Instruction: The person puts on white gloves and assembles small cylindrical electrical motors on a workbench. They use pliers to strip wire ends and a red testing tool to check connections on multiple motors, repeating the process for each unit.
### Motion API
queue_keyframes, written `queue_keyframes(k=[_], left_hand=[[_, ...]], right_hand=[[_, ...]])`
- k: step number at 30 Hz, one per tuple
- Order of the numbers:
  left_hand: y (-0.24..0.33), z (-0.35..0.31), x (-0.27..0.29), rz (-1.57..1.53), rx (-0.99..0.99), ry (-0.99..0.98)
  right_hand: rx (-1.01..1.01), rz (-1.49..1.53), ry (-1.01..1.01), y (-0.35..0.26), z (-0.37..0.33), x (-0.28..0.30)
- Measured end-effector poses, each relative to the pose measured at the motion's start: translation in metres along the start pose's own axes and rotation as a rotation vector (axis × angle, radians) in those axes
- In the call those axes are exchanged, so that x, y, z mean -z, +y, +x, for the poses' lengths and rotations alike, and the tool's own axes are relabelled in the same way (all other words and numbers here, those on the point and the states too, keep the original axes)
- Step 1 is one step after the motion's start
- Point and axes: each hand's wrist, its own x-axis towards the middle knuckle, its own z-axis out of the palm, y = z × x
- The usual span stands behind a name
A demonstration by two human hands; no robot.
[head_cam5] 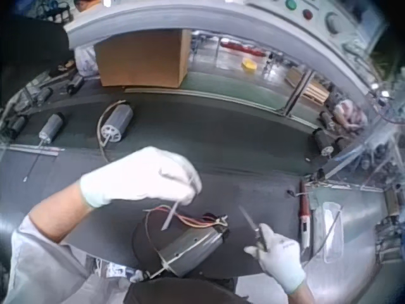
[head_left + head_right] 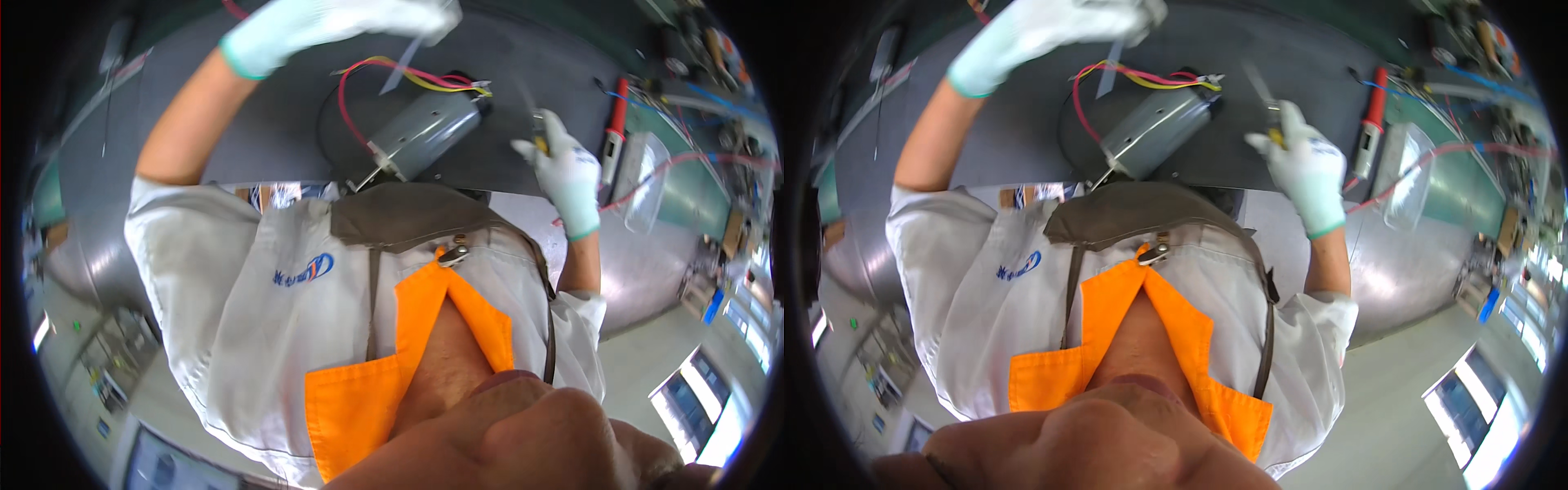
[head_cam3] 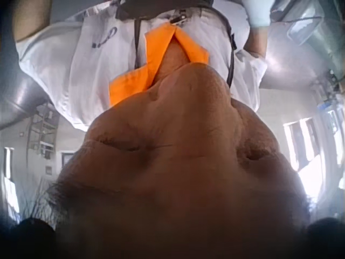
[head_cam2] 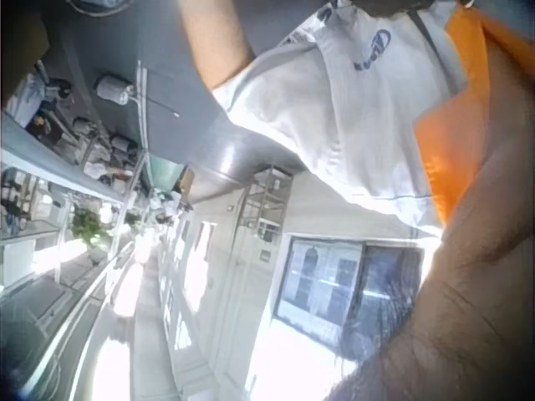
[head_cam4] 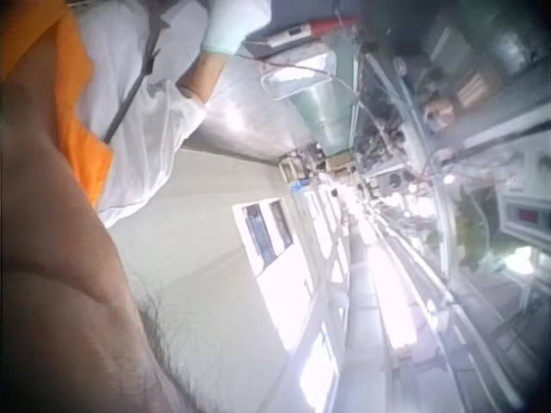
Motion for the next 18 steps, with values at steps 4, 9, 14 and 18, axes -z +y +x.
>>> queue_keyframes(k=[4,9,14,18], left_hand=[[0.034,-0.106,-0.004,-0.180,0.368,-0.393],[0.016,-0.108,-0.079,0.462,0.302,0.359],[0.012,-0.071,-0.129,0.129,0.111,0.375],[-0.007,-0.043,-0.117,0.439,0.151,0.704]], right_hand=[[-0.060,-0.082,-0.002,0.021,-0.013,-0.010],[-0.396,1.014,-0.654,-0.025,0.003,-0.010],[-0.514,1.717,-0.622,-0.089,0.012,-0.030],[-0.326,1.435,-0.371,-0.089,0.078,-0.023]])
